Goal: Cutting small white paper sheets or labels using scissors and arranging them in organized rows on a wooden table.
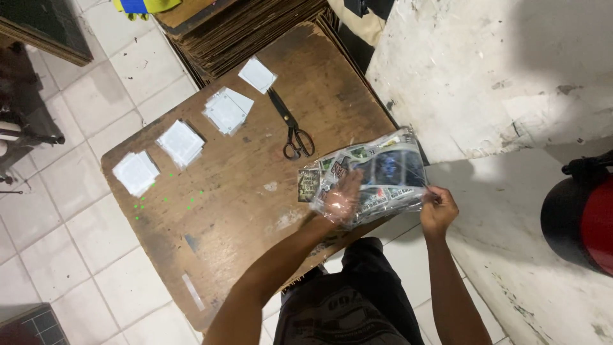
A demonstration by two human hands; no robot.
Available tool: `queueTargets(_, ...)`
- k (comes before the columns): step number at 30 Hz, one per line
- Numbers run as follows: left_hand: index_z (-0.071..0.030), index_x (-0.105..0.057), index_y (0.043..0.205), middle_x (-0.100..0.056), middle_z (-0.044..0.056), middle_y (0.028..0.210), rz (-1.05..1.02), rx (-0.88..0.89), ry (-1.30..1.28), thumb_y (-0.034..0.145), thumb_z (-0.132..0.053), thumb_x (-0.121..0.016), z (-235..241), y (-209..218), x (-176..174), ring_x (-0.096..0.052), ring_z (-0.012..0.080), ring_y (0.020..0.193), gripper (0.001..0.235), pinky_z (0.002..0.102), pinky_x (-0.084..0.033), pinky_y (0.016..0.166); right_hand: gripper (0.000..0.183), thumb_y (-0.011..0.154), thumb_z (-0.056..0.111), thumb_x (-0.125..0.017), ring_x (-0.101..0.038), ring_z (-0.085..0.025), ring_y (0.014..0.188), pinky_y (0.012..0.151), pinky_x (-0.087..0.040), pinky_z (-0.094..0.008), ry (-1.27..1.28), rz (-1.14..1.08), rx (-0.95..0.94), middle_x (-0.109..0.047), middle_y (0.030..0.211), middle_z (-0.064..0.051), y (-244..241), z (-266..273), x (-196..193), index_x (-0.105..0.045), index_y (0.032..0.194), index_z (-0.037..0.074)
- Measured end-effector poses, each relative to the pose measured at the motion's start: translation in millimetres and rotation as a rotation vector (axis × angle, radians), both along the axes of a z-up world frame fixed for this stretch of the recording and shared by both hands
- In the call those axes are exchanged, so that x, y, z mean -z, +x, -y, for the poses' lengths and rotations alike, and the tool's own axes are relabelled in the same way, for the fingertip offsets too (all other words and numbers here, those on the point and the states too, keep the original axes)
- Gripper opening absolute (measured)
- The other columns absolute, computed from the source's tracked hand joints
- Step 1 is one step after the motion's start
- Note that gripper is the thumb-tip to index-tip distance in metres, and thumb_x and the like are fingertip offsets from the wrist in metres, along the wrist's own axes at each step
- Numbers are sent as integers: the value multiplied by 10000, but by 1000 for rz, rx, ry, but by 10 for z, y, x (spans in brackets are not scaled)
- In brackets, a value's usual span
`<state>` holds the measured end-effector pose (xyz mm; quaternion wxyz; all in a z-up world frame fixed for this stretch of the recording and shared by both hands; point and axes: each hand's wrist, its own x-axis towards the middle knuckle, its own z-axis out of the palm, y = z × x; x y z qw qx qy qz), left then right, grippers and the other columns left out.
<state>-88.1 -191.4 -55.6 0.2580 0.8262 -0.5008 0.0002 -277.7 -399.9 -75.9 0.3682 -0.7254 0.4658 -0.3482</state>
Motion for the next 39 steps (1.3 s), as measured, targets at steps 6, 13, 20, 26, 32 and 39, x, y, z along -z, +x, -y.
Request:
queueTargets(6, -99, -518, 1460, -646, 164, 1102, -162, -105, -121, 885, -127, -538, -802, 184, 95, -638, 340, 920, 576, 456, -520, 748, 190, 863, -79, -662, -696, -260, 626, 565, -539, -345, 50, -36, 48, -712, 790, -195, 37, 51, 81, -762, 981, 32)
queueTargets(13, -59, -553, 1411, -710, 281, 1041, -354, -262, -161, 864, -15, -534, -1603, 565, -607, -702, 465, 851, 549, 549, -578, 722, 190, 842, -48, -734, -713, -340, 741, 646, -550, -389, -12, -123, -48, -721, 854, -201, -49, 206, 235, -768, 1007, 40)
queueTargets(20, -64, -751, 929, -628, 40, 722, -1022, -791, -316, 939, -109, -593, -2517, 1174, -308, -545, 157, 584, 165, 321, -438, 504, 789, 631, -13, -866, -487, -581, 1255, 1063, -354, -639, -430, -168, -231, -525, 1355, -352, 27, 43, -482, -586, 1368, -50)
queueTargets(26, -231, -714, 1288, -713, 75, 1256, -414, -483, 206, 674, 8, -720, -2074, 1326, -1621, -611, 359, 1232, 659, 447, -490, 1058, 626, 860, 201, -759, -462, -541, 1354, 1124, -339, -624, -709, -66, -405, -498, 1439, -333, 391, -471, -961, -567, 1394, -65)
queueTargets(32, -125, -649, 1035, -445, -38, 839, -1764, -870, -663, 865, -241, -721, -614, 796, -947, -452, 153, 708, 218, 308, -348, 548, 436, 940, 324, -692, -513, -513, 1346, 967, -395, -698, -923, -303, -481, -512, 1509, -296, 668, -740, -347, -656, 1283, 57)
queueTargets(39, -149, -564, 910, -459, -39, 656, -1865, -800, -582, 918, -255, -675, -14, 595, -326, -454, 144, 520, 154, 261, -326, 427, 263, 990, 235, -532, -542, -235, 1381, 1196, -278, -460, -1106, -779, -124, -586, 1496, -55, 1044, -608, -310, -684, 1189, 153)
